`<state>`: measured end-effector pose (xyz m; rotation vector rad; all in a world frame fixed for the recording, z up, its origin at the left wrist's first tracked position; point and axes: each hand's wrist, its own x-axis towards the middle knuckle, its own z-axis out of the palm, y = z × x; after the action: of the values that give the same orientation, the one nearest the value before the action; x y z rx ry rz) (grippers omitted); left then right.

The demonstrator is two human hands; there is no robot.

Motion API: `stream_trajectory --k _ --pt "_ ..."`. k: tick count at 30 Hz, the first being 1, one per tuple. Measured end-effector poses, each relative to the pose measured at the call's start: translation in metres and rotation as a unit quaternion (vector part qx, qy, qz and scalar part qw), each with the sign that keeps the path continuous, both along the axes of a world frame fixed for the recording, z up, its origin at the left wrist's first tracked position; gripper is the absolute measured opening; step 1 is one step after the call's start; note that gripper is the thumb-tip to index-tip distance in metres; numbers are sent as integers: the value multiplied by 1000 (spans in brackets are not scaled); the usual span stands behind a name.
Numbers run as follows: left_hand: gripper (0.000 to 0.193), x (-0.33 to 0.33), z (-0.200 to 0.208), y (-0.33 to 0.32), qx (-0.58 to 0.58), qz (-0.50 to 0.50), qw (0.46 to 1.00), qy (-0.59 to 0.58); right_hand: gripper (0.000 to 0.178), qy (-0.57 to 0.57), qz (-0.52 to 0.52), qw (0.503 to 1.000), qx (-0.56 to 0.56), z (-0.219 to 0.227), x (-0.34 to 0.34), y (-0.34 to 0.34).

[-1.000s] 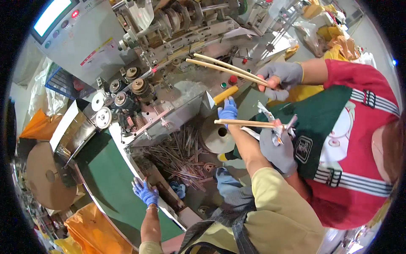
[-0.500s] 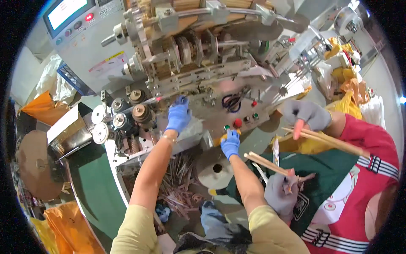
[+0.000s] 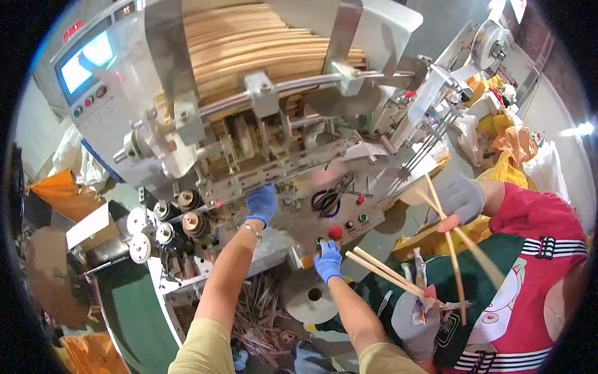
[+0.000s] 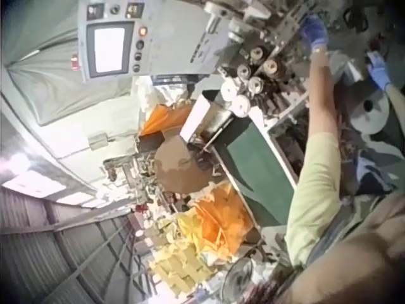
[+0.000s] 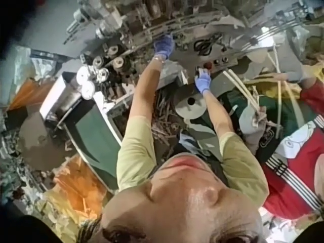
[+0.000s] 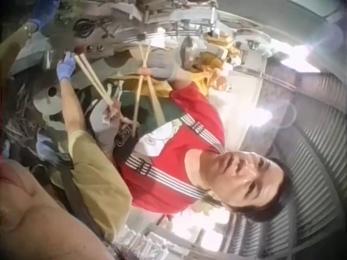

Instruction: Packaging bundles of chopsticks into larger plastic bags and sealing them using a heat sealer.

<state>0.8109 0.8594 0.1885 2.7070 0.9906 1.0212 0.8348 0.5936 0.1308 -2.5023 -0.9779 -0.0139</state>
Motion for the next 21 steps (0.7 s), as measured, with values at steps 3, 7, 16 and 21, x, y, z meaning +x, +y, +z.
stream_trajectory --k 3,7,16,21 --pt "25 9 6 0 -55 7 995 -83 44 -2 -13 1000 -7 -2 4 -6" --pt "29 5 1 10 -83 -75 993 36 44 -13 4 1000 26 -8 9 -4" --pt "19 15 20 11 -87 -75 991 62 54 16 -6 996 -82 5 8 8" --pt "18 7 -3 23 32 -64 997 9 70 28 11 999 -12 -24 17 1"
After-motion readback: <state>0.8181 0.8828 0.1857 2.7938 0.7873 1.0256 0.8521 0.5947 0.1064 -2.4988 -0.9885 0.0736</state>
